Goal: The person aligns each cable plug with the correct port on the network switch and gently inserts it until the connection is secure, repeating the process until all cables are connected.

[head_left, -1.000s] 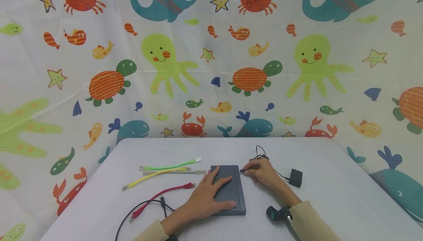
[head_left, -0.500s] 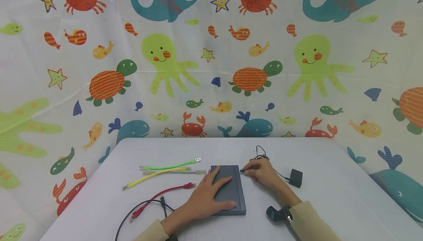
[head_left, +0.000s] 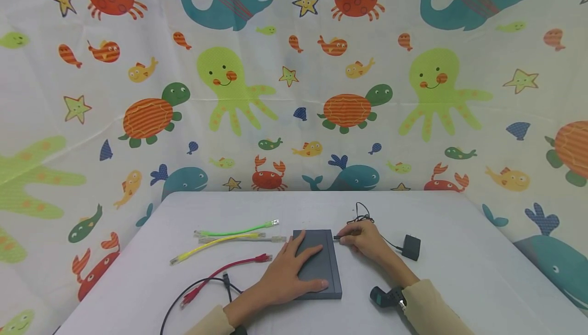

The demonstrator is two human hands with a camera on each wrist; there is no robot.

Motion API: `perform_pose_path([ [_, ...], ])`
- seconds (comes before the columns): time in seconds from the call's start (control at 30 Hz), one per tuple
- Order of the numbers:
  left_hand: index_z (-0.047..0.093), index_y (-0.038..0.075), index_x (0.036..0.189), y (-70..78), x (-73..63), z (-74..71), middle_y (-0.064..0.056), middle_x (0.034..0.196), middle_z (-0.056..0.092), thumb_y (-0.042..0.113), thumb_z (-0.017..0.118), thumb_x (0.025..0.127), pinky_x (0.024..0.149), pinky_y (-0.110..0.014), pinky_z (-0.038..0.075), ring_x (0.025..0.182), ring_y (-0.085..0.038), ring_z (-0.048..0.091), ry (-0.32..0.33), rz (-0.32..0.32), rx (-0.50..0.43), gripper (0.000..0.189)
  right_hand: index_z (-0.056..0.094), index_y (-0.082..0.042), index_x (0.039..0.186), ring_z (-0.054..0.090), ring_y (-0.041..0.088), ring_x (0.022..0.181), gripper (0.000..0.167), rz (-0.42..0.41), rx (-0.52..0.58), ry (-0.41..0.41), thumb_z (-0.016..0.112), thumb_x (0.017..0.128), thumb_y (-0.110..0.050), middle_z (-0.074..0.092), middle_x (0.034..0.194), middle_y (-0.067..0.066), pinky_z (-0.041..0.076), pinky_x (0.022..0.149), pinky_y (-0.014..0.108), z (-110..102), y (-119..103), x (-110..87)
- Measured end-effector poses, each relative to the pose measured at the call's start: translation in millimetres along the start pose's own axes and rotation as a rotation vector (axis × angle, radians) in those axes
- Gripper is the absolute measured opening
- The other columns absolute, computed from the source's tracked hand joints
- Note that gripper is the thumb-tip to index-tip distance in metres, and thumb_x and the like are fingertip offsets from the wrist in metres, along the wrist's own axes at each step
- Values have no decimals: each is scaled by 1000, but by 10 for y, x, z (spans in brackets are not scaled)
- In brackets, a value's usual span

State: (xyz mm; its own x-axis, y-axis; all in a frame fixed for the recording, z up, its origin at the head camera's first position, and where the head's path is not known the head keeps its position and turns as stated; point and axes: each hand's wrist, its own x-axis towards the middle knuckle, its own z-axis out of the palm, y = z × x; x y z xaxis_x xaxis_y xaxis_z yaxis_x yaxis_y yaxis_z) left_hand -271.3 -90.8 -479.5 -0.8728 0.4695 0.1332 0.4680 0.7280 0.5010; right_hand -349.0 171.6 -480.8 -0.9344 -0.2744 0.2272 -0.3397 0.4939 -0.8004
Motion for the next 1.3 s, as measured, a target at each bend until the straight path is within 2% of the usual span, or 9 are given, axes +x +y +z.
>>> perform_pose_path([
  [0.33,34,51,143,4,0,-3,-1,164,12,81,50,76,101,-75,28,148,-44,13,-2,0,-8,75,75,-15,89,48,8,48,9,-11,-3,-5,75,80,-13,65,73,3,38,40,22,3,3,4],
  [0.53,34,52,143,-2,-2,-4,0,164,11,82,49,76,101,-75,28,148,-43,12,-7,-5,-9,75,75,-14,89,47,8,46,10,-2,9,-8,75,80,-14,63,68,3,36,38,22,9,10,8],
  [0.87,32,53,143,-4,-2,-9,1,164,9,83,47,75,102,-75,27,149,-43,11,-12,-8,-5,75,75,-14,90,50,9,49,11,-3,8,-3,75,79,-12,68,82,4,41,44,23,10,22,13],
  [1.3,32,53,143,1,2,-12,0,164,10,83,48,76,102,-74,27,148,-43,11,-12,-10,-3,75,75,-13,91,49,9,50,11,15,15,-6,75,80,-13,68,84,5,41,45,23,11,19,18],
])
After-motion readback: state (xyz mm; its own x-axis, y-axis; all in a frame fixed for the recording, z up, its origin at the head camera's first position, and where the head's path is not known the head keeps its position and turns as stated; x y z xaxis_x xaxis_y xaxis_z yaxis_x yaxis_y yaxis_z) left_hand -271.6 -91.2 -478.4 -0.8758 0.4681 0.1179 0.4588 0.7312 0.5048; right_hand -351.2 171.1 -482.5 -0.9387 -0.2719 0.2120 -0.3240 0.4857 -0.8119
